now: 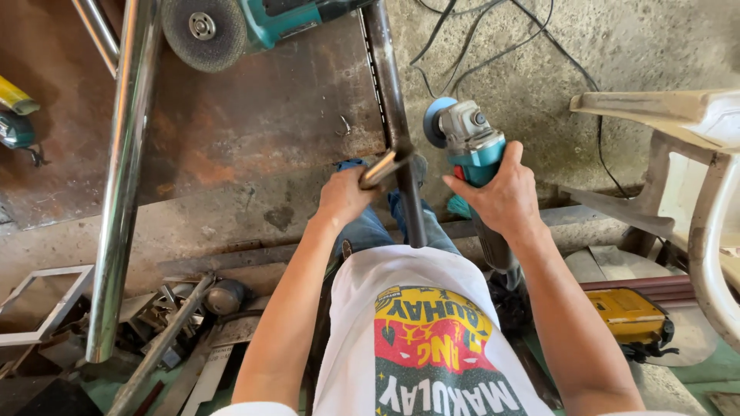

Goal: Grinding the ends of metal pipes and fitting them into a larger metal frame structure.

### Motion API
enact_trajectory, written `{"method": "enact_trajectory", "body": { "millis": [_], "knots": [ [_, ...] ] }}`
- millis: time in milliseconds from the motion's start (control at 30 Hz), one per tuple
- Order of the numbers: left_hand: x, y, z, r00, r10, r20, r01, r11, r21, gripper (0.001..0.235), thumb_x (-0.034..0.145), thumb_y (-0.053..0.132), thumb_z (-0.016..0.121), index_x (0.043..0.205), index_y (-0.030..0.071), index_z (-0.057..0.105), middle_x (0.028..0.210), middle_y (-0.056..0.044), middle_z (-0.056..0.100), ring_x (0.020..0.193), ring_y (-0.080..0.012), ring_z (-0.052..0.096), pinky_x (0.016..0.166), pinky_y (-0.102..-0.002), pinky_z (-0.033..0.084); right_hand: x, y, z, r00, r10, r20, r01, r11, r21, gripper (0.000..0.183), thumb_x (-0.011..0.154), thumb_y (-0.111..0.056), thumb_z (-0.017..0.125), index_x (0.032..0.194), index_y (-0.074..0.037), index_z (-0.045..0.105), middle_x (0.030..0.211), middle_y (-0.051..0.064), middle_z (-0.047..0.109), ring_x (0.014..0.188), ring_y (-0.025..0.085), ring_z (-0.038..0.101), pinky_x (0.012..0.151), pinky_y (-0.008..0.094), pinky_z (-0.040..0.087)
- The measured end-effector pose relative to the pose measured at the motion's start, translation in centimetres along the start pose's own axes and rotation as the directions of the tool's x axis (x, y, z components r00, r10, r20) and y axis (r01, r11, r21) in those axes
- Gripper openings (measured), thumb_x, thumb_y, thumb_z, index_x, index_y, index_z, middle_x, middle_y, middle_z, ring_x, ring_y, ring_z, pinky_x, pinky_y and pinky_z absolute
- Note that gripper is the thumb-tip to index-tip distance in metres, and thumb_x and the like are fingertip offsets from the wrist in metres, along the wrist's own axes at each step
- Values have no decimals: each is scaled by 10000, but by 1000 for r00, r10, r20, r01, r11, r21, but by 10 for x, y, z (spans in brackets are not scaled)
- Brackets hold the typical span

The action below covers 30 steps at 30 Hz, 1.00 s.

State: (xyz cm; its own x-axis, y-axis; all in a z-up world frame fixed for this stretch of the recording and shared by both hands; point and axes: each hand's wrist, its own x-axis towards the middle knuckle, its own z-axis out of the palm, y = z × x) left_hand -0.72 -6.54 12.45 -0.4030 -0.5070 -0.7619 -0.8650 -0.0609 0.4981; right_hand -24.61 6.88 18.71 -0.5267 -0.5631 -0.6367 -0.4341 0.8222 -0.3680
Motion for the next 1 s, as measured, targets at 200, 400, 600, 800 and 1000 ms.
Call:
{"method": "enact_trajectory", "body": {
  "millis": [200, 400, 600, 800, 1000],
  "knots": [
    [21, 12, 16, 988, -145, 51, 117, 924, 365, 399, 775, 373, 663, 1063, 124, 785, 1014, -170, 771, 1046, -411, 729, 886, -528, 604, 12, 3, 14, 999, -45, -22, 45, 999, 11, 848, 773, -632, 850, 1186, -71, 366, 965, 286, 657, 896, 516, 705, 673, 604, 572],
    [34, 3, 23, 975, -209, 71, 179, 937, 301, 483, 743, 323, 651, 1062, -23, 759, 1003, -249, 748, 1024, -465, 717, 841, -566, 596, 18, 12, 33, 993, -117, 7, 117, 993, -2, 814, 779, -581, 861, 1153, -57, 363, 948, 285, 670, 895, 518, 704, 677, 616, 556],
    [29, 19, 10, 971, -211, 108, 176, 947, 267, 543, 794, 362, 672, 1077, -97, 732, 1020, -293, 734, 1017, -486, 712, 814, -569, 594, 14, 9, 35, 990, -142, 4, 142, 988, -57, 835, 752, -665, 831, 1117, -69, 374, 944, 263, 684, 896, 501, 709, 713, 612, 574],
    [24, 24, 2, 976, -182, 122, 151, 961, 232, 408, 815, 212, 650, 1031, -125, 730, 910, -311, 720, 897, -494, 729, 735, -522, 611, 20, 17, 39, 964, -262, -39, 256, 960, -110, 823, 734, -667, 829, 1092, -70, 390, 922, 244, 677, 838, 495, 711, 708, 587, 579],
    [25, 27, 4, 959, -241, 152, 193, 942, 276, 557, 804, 333, 665, 1125, -121, 699, 1111, -298, 719, 1080, -464, 699, 842, -547, 584, 15, 15, 41, 931, -360, -69, 348, 928, -135, 794, 763, -667, 812, 1081, -56, 418, 874, 243, 664, 775, 494, 709, 677, 584, 571]
  ]
}}
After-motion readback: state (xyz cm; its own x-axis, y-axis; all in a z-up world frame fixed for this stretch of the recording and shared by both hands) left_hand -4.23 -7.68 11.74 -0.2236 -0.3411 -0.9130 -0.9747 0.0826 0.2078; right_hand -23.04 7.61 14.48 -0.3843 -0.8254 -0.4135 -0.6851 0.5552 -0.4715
